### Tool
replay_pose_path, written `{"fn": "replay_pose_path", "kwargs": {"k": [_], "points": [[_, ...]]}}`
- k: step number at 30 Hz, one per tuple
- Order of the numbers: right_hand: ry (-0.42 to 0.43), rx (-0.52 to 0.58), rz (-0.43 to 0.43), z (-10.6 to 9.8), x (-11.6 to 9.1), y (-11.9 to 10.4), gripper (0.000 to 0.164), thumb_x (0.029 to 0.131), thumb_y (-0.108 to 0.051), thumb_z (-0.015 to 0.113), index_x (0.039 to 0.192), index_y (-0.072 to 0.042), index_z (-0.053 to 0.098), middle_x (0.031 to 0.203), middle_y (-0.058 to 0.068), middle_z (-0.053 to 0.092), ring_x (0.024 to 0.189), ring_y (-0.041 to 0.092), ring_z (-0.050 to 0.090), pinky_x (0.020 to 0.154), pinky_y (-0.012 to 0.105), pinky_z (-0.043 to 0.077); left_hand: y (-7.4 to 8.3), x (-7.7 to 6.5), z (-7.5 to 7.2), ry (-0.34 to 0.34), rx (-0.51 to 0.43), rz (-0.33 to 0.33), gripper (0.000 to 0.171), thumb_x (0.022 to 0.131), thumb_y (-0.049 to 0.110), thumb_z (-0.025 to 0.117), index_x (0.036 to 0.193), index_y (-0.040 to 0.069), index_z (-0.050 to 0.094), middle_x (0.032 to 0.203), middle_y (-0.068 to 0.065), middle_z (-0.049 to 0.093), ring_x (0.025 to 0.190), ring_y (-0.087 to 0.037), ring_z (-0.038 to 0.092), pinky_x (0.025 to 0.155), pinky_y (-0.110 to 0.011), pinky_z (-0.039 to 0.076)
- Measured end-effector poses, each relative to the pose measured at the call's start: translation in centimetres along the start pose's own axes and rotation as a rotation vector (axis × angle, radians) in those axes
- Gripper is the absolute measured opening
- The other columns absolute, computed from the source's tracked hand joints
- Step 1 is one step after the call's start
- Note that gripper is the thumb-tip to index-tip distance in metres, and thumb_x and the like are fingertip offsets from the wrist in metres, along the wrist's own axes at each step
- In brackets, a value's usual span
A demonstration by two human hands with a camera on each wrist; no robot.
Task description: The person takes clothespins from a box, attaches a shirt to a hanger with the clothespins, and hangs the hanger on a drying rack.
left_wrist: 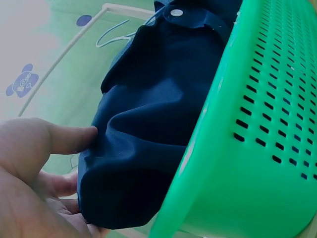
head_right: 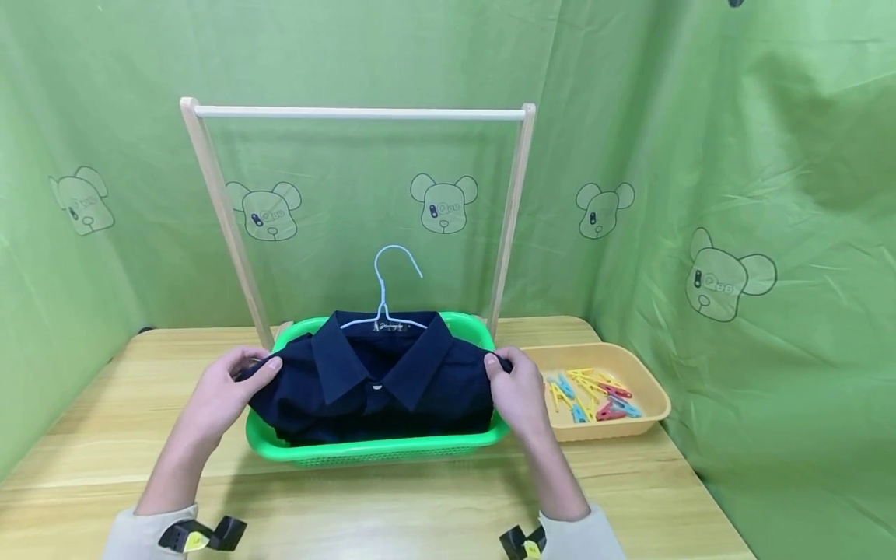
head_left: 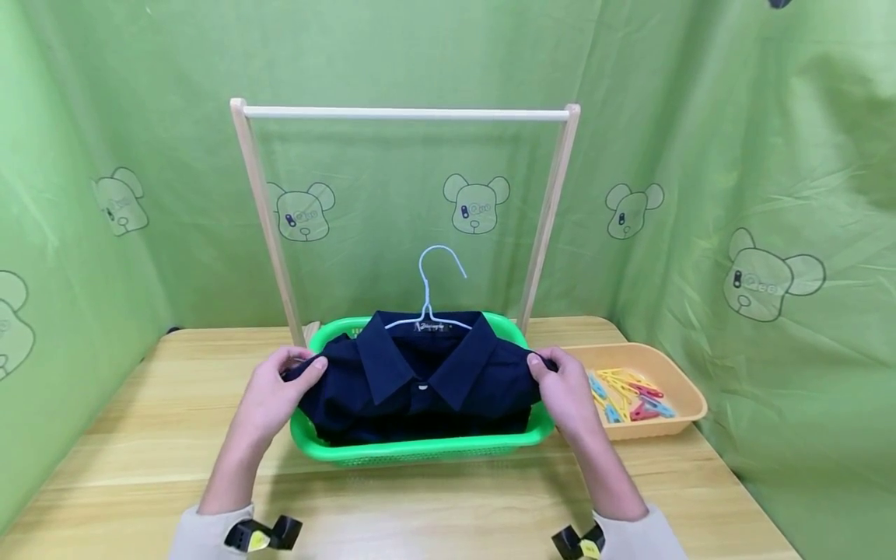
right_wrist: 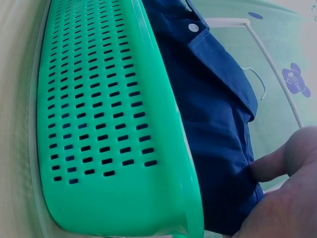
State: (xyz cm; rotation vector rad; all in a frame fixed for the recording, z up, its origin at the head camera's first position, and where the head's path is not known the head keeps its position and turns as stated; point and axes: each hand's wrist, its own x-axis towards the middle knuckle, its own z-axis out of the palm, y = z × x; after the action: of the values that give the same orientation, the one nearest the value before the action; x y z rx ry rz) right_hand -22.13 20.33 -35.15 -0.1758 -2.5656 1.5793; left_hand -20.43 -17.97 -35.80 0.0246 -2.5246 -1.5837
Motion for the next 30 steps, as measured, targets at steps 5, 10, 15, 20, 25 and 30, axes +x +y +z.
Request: {"fn": "replay_pose_path", "kwargs": {"k": [5, 10, 15, 20, 25, 30], "points": [[-0.001, 0.014, 0.010, -0.05, 0.00, -0.08, 0.030, 0.106, -0.023, 0.049, 0.120, 0.000, 0.060, 0.127, 0.019, 0.058, 0.118, 0.030, 0.050, 0.102, 0.041, 0.037, 0.36, -0.24, 0.01, 0.062, -0.005, 0.036, 0.035, 0.101, 0.034, 0.062, 0.119, 0.004, 0.067, 0.111, -0.014, 0.068, 0.101, -0.016, 0.058, 0.090, -0.023, 0.043], [0.006, 0.017, 0.016, -0.10, -0.06, -0.09, 0.029, 0.107, -0.023, 0.048, 0.120, 0.001, 0.060, 0.125, 0.019, 0.057, 0.116, 0.030, 0.050, 0.099, 0.040, 0.037, 0.57, -0.36, 0.21, 0.051, 0.015, 0.046, 0.032, 0.102, 0.032, 0.061, 0.109, 0.003, 0.071, 0.100, -0.010, 0.067, 0.090, -0.014, 0.056, 0.080, -0.022, 0.045], [0.006, 0.028, 0.027, -0.18, -0.04, -0.16, 0.030, 0.107, -0.024, 0.047, 0.119, 0.000, 0.059, 0.124, 0.018, 0.056, 0.114, 0.030, 0.049, 0.096, 0.038, 0.038, 0.41, -0.18, 0.21, -0.006, -0.004, 0.012, 0.035, 0.102, 0.035, 0.060, 0.104, 0.002, 0.070, 0.095, -0.008, 0.062, 0.091, -0.019, 0.053, 0.078, -0.025, 0.044], [0.016, 0.041, 0.040, -0.15, 0.08, -0.32, 0.029, 0.106, -0.023, 0.048, 0.118, 0.001, 0.059, 0.121, 0.018, 0.056, 0.112, 0.029, 0.050, 0.094, 0.037, 0.038, -0.08, 0.09, -0.12, -0.049, -0.029, -0.014, 0.042, 0.099, 0.043, 0.063, 0.102, 0.002, 0.070, 0.094, -0.004, 0.061, 0.092, -0.019, 0.053, 0.079, -0.025, 0.044], [0.028, 0.067, 0.051, -0.08, 0.17, -0.64, 0.029, 0.105, -0.022, 0.048, 0.116, 0.002, 0.060, 0.119, 0.017, 0.056, 0.111, 0.029, 0.050, 0.094, 0.036, 0.037, -0.17, 0.19, -0.39, -0.051, -0.084, -0.032, 0.042, 0.098, 0.044, 0.065, 0.097, 0.002, 0.069, 0.088, 0.001, 0.059, 0.089, -0.017, 0.052, 0.077, -0.025, 0.044], [0.034, 0.097, 0.059, 0.02, 0.22, -0.83, 0.028, 0.105, -0.021, 0.048, 0.114, 0.003, 0.060, 0.116, 0.016, 0.055, 0.110, 0.029, 0.049, 0.093, 0.036, 0.036, -0.09, 0.20, -0.13, -0.022, -0.211, -0.064, 0.035, 0.097, 0.040, 0.068, 0.086, 0.007, 0.064, 0.080, 0.004, 0.053, 0.084, -0.016, 0.050, 0.073, -0.026, 0.043]]}}
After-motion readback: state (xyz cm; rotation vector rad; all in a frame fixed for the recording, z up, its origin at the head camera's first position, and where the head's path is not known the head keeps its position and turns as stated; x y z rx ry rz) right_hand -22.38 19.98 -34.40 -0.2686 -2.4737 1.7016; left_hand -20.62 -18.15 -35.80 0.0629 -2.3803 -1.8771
